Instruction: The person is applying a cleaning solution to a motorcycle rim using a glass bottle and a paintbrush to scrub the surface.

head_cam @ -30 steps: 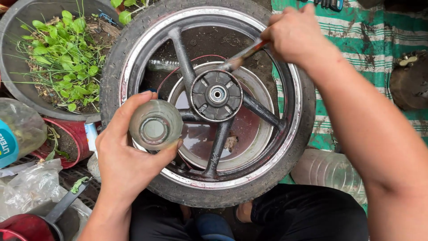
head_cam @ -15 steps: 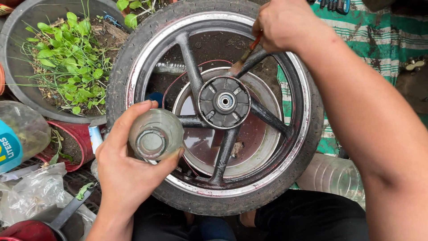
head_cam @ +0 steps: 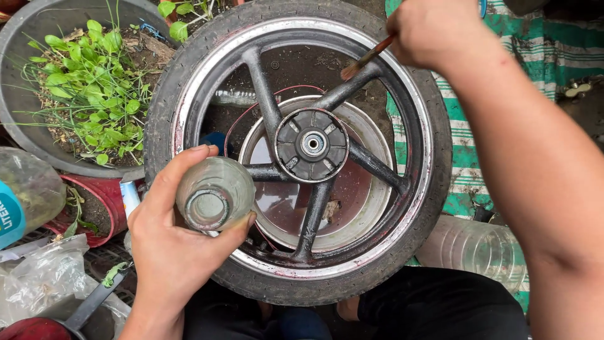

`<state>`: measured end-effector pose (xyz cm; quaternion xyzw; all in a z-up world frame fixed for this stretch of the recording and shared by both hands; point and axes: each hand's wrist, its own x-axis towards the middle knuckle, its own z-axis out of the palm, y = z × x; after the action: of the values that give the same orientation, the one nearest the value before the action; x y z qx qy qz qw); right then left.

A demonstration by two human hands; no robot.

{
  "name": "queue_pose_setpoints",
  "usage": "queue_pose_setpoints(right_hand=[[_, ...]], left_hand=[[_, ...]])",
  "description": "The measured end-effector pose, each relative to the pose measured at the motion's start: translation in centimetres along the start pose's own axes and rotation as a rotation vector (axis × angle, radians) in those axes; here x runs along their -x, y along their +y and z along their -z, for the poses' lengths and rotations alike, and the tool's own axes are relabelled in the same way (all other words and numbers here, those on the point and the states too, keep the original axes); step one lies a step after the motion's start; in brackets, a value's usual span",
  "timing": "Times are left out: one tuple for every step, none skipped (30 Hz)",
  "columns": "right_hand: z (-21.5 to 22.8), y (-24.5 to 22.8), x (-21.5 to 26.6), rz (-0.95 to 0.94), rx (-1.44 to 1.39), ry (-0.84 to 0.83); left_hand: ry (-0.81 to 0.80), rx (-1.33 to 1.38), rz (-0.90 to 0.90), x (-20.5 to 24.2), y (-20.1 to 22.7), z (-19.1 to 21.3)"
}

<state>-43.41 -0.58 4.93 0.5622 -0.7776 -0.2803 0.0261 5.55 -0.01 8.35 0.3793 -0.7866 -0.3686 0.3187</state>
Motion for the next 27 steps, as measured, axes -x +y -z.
queue_pose_setpoints(right_hand=[[-2.0,0.0,-0.4,0.075,0.145,0.225],[-4.0,-0.2,-0.7,0.145,0.288,0.450],[-4.9,0.1,0.0,0.144,0.287,0.445],[-5.7,0.5,0.6,0.075,0.256,0.412],[-6.4,0.8,1.2,0.006,0.224,0.378],[-6.9,1.2,2.5,0.003,0.228,0.381],[-7.3,1.5,3.8,-0.045,0.280,0.399],[-7.8,1.9,5.2,-0.093,0.333,0.415],[-7.8,1.5,6.0,-0.095,0.337,0.417],[-7.8,1.1,6.9,-0.116,0.323,0.452],[-7.9,0.6,7.7,-0.137,0.310,0.487],[-7.9,-0.5,8.1,-0.138,0.314,0.485],[-7.9,-1.8,8.4,-0.139,0.332,0.546],[-7.9,-2.9,8.6,-0.140,0.352,0.608],[-9.4,-3.6,8.9,-0.141,0.358,0.609],[-10.9,-4.3,9.1,-0.163,0.333,0.599],[-12.3,-5.0,9.2,-0.185,0.308,0.588],[-12.7,-5.2,9.8,-0.188,0.312,0.591],[-13.2,-5.3,10.3,-0.209,0.199,0.486],[-13.8,-5.5,10.9,-0.229,0.086,0.380],[-12.9,-5.9,11.6,-0.230,0.088,0.380],[-12.0,-6.3,12.2,-0.227,0.066,0.385],[-11.1,-6.6,12.7,-0.224,0.043,0.389],[-11.0,-7.1,11.9,-0.223,0.044,0.390],[-11.0,-7.6,11.1,-0.194,0.041,0.419],[-11.0,-7.9,10.3,-0.167,0.039,0.449],[-11.9,-7.9,9.5,-0.168,0.043,0.450]], left_hand=[[-0.001,0.001,0.002,0.0,0.0,0.0],[-0.003,0.000,0.008,0.1,0.1,0.0],[-0.008,0.001,0.008,0.2,0.2,0.0],[-0.004,0.014,0.004,0.2,0.2,0.1],[0.001,0.026,-0.001,0.2,0.3,0.2],[0.003,0.028,-0.005,0.2,0.2,0.2],[0.008,0.057,-0.007,0.2,0.2,0.2],[0.012,0.085,-0.009,0.3,0.1,0.2],[0.014,0.088,-0.012,0.2,0.1,0.2],[0.016,0.087,-0.012,0.1,0.1,0.2],[0.018,0.085,-0.013,0.0,0.1,0.2],[0.017,0.090,-0.014,-0.1,0.0,0.1],[0.030,0.085,-0.019,-0.2,-0.2,0.0],[0.045,0.081,-0.025,-0.2,-0.3,0.0],[0.046,0.086,-0.026,-0.2,-0.2,-0.1],[0.062,0.073,-0.021,-0.3,-0.1,0.0],[0.077,0.061,-0.016,-0.3,0.0,0.0],[0.079,0.064,-0.020,-0.3,0.0,0.1],[0.085,0.066,-0.022,-0.3,0.0,0.2],[0.090,0.068,-0.022,-0.3,0.1,0.2],[0.090,0.071,-0.024,-0.1,0.0,0.2],[0.094,0.073,-0.025,-0.1,-0.1,0.3],[0.098,0.074,-0.026,-0.1,-0.2,0.3],[0.099,0.075,-0.025,-0.1,-0.3,0.4],[0.103,0.074,-0.032,-0.1,-0.3,0.4],[0.108,0.075,-0.039,-0.1,-0.5,0.3],[0.110,0.079,-0.041,-0.2,-0.4,0.3]])
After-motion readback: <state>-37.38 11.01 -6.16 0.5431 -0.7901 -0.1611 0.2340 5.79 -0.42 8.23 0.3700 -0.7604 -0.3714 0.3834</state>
